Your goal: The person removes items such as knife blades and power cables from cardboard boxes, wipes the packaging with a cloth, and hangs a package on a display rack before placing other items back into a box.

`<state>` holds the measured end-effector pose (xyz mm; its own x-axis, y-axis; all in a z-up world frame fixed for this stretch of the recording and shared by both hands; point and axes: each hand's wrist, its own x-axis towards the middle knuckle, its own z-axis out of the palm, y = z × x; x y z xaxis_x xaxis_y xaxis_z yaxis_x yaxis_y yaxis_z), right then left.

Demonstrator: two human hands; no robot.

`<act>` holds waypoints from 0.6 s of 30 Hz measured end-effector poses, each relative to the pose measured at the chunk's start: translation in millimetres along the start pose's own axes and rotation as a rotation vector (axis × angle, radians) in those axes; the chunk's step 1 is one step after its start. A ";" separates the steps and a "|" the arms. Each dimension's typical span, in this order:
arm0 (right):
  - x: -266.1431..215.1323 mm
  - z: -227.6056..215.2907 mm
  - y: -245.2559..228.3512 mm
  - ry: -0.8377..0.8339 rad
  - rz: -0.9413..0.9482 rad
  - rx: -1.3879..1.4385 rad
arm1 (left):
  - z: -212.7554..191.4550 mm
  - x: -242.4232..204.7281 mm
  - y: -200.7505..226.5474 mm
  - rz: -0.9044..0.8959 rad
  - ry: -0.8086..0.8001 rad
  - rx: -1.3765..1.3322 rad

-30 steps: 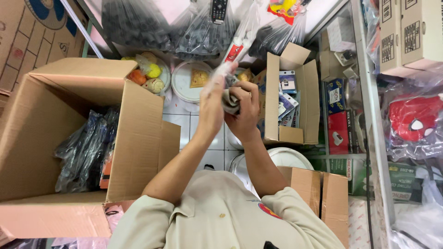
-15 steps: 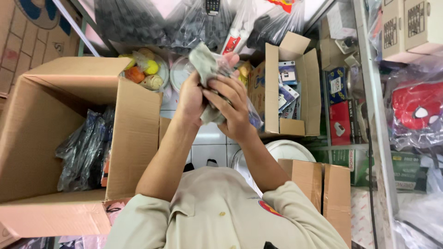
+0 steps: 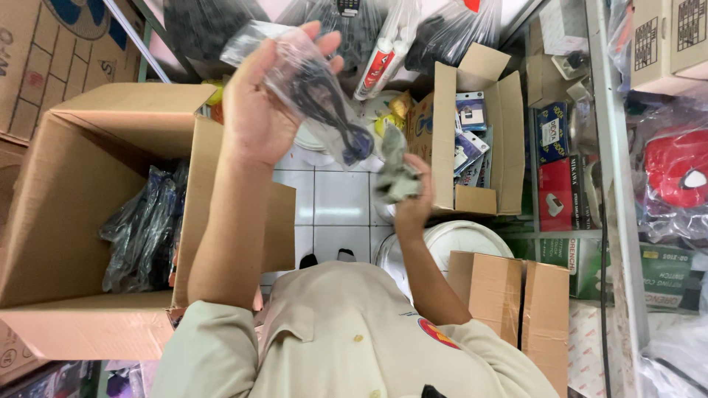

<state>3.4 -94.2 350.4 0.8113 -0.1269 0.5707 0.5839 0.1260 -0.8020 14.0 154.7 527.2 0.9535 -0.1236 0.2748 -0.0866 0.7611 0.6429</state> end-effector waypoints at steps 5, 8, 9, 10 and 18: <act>39.3 14.8 -46.8 0.109 -0.395 -0.311 | 16.0 8.7 -18.3 -0.104 -0.041 0.078; 59.1 42.1 -71.6 -0.197 -0.613 -0.405 | 29.0 13.2 -35.0 -0.103 -0.087 0.106; 59.6 48.7 -76.6 -0.238 -0.604 -0.514 | 31.7 13.7 -37.4 -0.079 -0.094 0.110; 58.7 52.0 -78.7 -0.278 -0.594 -0.622 | 33.1 15.7 -37.5 -0.089 -0.076 0.129; 20.8 25.2 -15.7 -0.209 -0.145 -0.416 | 22.5 13.7 -15.6 -0.089 -0.067 0.134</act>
<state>11.8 -74.1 379.2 0.7358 0.0918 0.6710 0.6646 -0.2880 -0.6894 22.0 126.8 537.0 0.9383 -0.2322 0.2562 -0.0445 0.6537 0.7554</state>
